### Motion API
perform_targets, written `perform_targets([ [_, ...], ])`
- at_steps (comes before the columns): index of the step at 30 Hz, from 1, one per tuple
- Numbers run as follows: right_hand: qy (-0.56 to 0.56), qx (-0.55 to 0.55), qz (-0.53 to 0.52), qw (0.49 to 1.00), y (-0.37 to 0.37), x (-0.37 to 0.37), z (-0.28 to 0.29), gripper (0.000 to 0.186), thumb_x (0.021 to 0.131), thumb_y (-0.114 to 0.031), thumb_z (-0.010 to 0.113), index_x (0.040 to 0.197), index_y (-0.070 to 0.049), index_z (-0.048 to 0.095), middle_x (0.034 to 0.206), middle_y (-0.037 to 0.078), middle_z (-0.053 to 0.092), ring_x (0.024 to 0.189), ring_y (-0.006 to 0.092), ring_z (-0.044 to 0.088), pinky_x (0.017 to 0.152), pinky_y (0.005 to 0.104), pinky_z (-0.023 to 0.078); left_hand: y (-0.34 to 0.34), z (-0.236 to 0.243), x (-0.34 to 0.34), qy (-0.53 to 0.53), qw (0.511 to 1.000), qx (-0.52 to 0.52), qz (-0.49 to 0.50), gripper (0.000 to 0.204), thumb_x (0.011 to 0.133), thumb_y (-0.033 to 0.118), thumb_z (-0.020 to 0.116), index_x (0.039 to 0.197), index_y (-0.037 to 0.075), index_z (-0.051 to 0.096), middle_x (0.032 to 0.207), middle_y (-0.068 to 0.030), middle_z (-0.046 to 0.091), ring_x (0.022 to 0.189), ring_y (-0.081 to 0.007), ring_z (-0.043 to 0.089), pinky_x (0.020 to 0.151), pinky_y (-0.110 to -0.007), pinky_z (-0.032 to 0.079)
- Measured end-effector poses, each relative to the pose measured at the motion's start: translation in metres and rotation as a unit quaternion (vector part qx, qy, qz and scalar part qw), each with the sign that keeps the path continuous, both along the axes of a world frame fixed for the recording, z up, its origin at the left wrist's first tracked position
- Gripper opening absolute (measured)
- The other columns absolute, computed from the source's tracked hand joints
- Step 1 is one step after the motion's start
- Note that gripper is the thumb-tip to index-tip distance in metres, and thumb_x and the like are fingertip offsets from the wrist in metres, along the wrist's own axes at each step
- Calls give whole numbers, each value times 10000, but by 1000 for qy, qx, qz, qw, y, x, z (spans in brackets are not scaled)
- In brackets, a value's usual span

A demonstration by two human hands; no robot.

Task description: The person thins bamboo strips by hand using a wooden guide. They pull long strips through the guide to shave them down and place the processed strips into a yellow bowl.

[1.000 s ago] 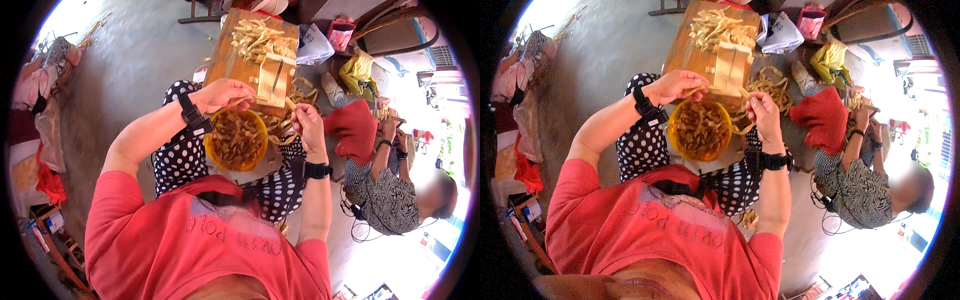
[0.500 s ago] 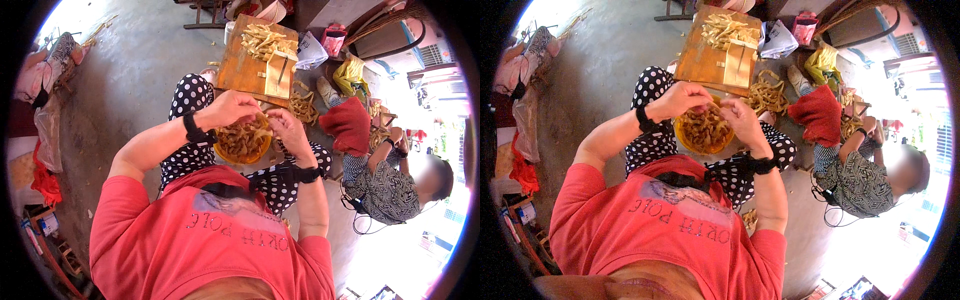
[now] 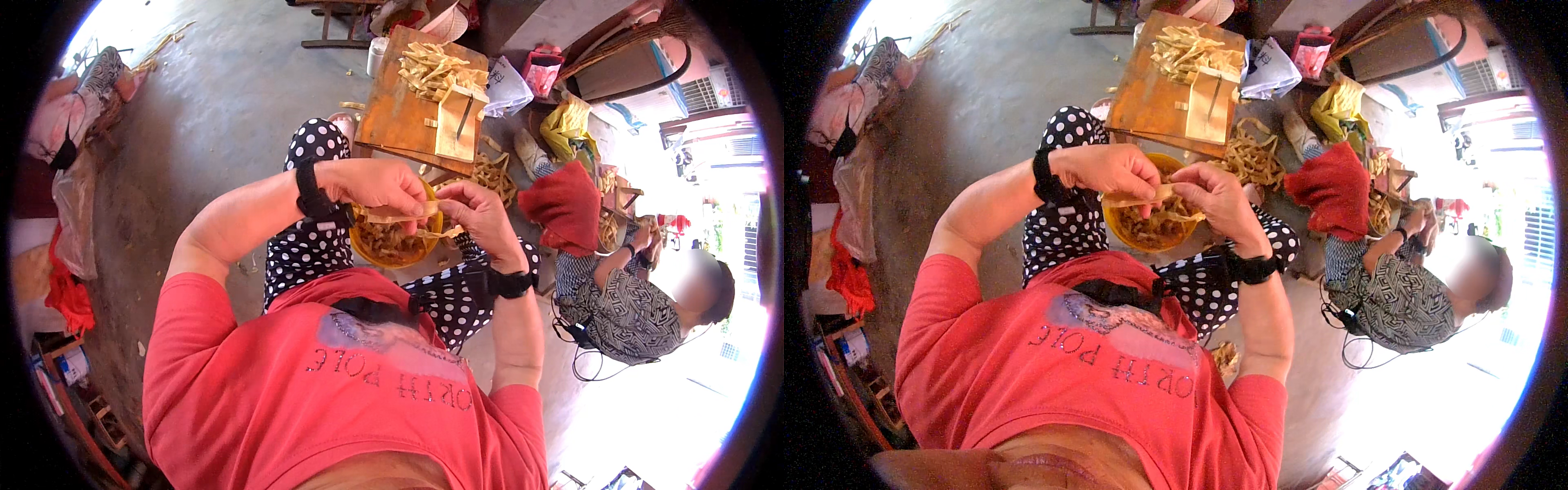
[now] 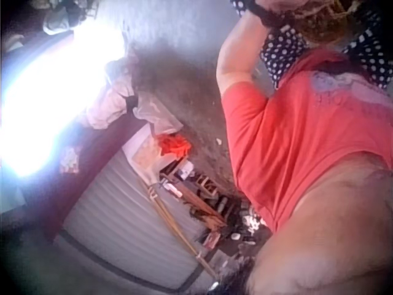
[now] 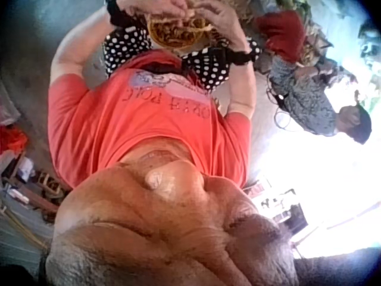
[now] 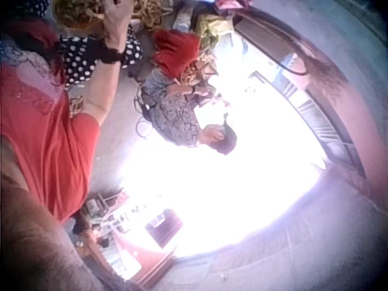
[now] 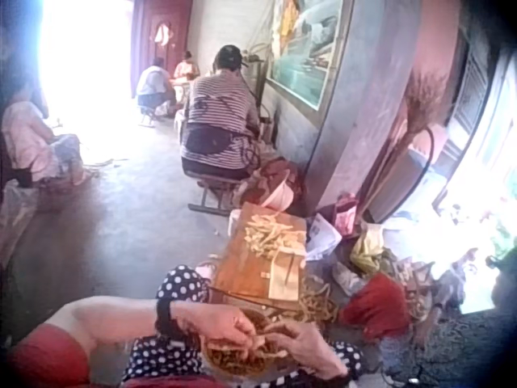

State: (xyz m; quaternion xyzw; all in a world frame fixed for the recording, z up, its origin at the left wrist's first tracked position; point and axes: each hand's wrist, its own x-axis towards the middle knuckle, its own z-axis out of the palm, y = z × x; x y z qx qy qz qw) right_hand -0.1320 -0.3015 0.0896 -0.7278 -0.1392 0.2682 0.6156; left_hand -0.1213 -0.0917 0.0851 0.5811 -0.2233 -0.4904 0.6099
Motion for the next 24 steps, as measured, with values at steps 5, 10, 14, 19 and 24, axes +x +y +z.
perform_targets([
  [5, 143, 79, -85, 983, 2, -15, -34, 195, 833, -229, 512, 879, -42, 542, 605, -15, 481, 482, 67, 412, 450, 189, 340, -15, -15, -20, 157, 953, -134, 222, 180, 834, 121, 480, 896, -21, 572, 881, -87, 602, 816, -121, 551, 706, -217, 424],
  [10, 355, 157, -183, 903, 14, -30, -39, 351, 870, -352, 372, 738, -61, 515, 497, -2, 405, 394, 97, 315, 382, 222, 259, -27, -21, -29, -42, 941, -130, 309, 146, 806, 69, 505, 903, 0, 590, 951, -107, 583, 836, -145, 554, 773, -238, 391],
  [14, 459, 244, -41, 853, 1, -28, -57, 484, 846, -462, 307, 718, -42, 511, 452, -8, 347, 377, 104, 262, 390, 238, 239, -31, -27, -31, -504, 828, 17, 243, 208, 724, 56, 580, 917, 121, 620, 962, -15, 599, 1060, -266, 438, 959, -409, 163],
  [19, 484, 357, -76, 796, 8, -28, -61, 477, 761, -522, 477, 794, -50, 532, 521, -23, 401, 417, 86, 327, 409, 223, 278, -31, -26, -33, -595, 758, 64, 259, 228, 684, 127, 629, 901, 197, 627, 1047, 70, 567, 1235, -310, 207, 975, -474, 62],
  [24, 375, 308, -308, 818, 23, -20, -49, 301, 799, -376, 524, 833, -77, 534, 564, -39, 439, 436, 66, 359, 408, 210, 299, -41, -31, -46, -567, 765, 131, 276, 368, 745, 281, 573, 1100, 199, 521, 1230, 27, 427, 1250, -346, 118, 966, -506, 22],
])
